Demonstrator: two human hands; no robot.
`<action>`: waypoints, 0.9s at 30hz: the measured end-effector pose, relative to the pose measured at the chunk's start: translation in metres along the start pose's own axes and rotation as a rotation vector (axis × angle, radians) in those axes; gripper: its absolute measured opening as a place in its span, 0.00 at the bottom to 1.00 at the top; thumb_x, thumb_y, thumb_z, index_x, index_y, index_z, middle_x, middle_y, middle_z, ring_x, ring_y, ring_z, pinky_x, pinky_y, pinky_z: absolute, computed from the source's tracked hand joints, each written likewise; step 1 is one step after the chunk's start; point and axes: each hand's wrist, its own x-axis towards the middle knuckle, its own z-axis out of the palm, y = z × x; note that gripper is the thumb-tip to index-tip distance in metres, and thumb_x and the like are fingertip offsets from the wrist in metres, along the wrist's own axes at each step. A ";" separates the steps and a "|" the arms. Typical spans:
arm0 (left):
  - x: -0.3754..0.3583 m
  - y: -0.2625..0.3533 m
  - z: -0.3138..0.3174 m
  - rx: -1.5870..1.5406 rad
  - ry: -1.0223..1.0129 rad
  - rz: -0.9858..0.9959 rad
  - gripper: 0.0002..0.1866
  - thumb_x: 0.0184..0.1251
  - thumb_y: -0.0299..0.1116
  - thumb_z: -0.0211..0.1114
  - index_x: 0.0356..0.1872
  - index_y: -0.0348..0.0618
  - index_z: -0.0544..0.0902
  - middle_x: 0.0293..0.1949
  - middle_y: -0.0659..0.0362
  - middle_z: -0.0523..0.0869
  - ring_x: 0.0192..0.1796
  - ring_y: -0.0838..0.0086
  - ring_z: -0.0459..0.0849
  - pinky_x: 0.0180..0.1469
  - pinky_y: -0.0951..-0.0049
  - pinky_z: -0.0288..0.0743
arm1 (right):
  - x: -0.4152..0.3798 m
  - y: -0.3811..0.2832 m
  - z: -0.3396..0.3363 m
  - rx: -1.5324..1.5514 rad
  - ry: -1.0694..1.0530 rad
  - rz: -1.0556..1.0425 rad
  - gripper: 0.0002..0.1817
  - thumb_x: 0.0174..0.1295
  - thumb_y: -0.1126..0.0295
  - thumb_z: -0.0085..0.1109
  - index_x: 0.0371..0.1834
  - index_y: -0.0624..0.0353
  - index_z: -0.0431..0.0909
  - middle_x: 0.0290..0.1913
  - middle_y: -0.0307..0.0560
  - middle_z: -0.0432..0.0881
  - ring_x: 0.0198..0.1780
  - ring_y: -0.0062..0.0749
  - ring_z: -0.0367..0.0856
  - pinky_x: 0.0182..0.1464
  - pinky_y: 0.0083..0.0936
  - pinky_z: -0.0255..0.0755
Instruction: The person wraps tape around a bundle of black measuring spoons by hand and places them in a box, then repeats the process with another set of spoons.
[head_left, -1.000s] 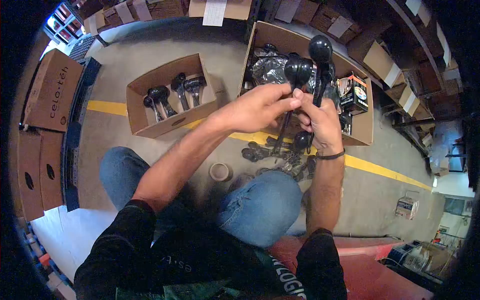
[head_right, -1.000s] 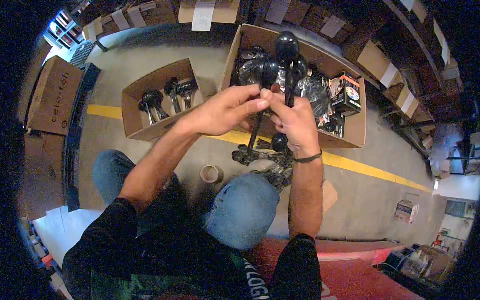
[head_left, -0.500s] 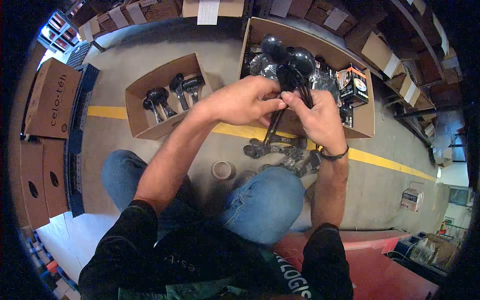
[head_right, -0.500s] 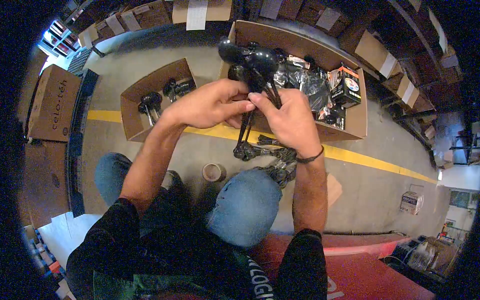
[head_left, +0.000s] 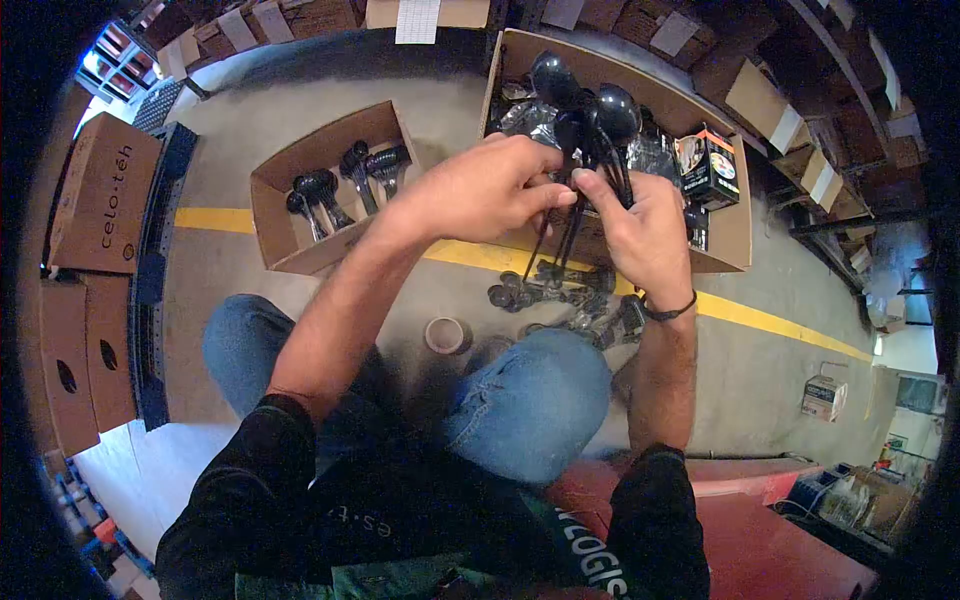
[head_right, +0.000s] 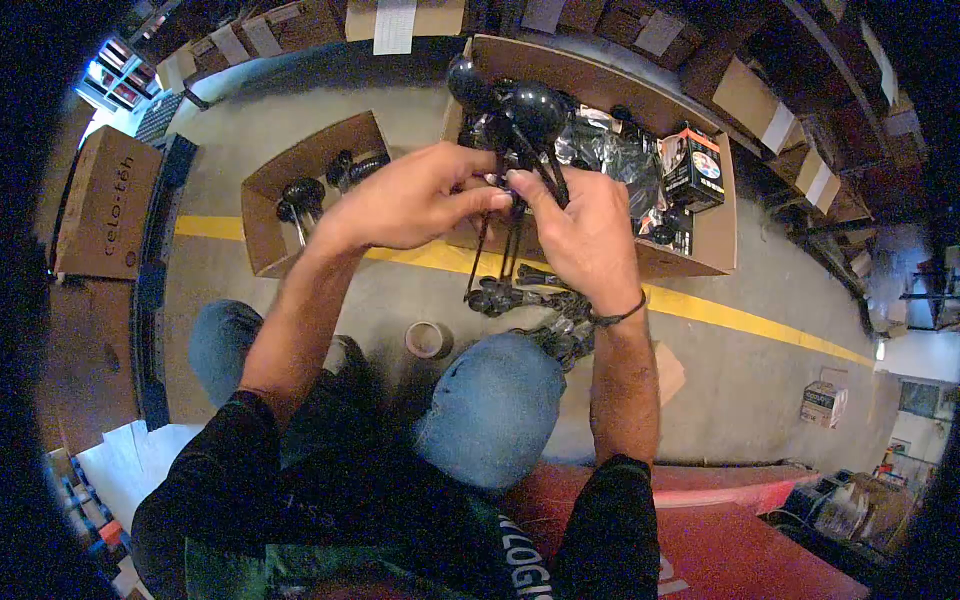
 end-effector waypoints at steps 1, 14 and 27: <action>0.001 -0.002 0.003 0.045 0.030 0.038 0.16 0.74 0.41 0.64 0.40 0.34 0.80 0.29 0.50 0.88 0.31 0.67 0.87 0.36 0.63 0.78 | 0.000 0.002 0.002 0.027 -0.004 0.001 0.16 0.67 0.58 0.65 0.36 0.63 0.87 0.21 0.51 0.81 0.22 0.28 0.73 0.31 0.33 0.69; 0.011 -0.025 0.037 -0.252 0.126 -0.012 0.16 0.74 0.34 0.64 0.55 0.37 0.74 0.30 0.55 0.87 0.35 0.71 0.87 0.38 0.71 0.76 | 0.003 0.005 0.020 0.503 -0.025 0.234 0.19 0.73 0.58 0.61 0.31 0.63 0.83 0.26 0.34 0.81 0.27 0.14 0.75 0.27 0.20 0.70; 0.016 -0.030 0.024 -0.778 0.071 -0.061 0.15 0.82 0.35 0.54 0.61 0.40 0.74 0.44 0.58 0.87 0.45 0.73 0.88 0.53 0.70 0.82 | -0.022 0.020 0.021 0.299 0.384 -0.041 0.16 0.76 0.69 0.56 0.60 0.66 0.82 0.42 0.39 0.85 0.40 0.16 0.75 0.46 0.17 0.71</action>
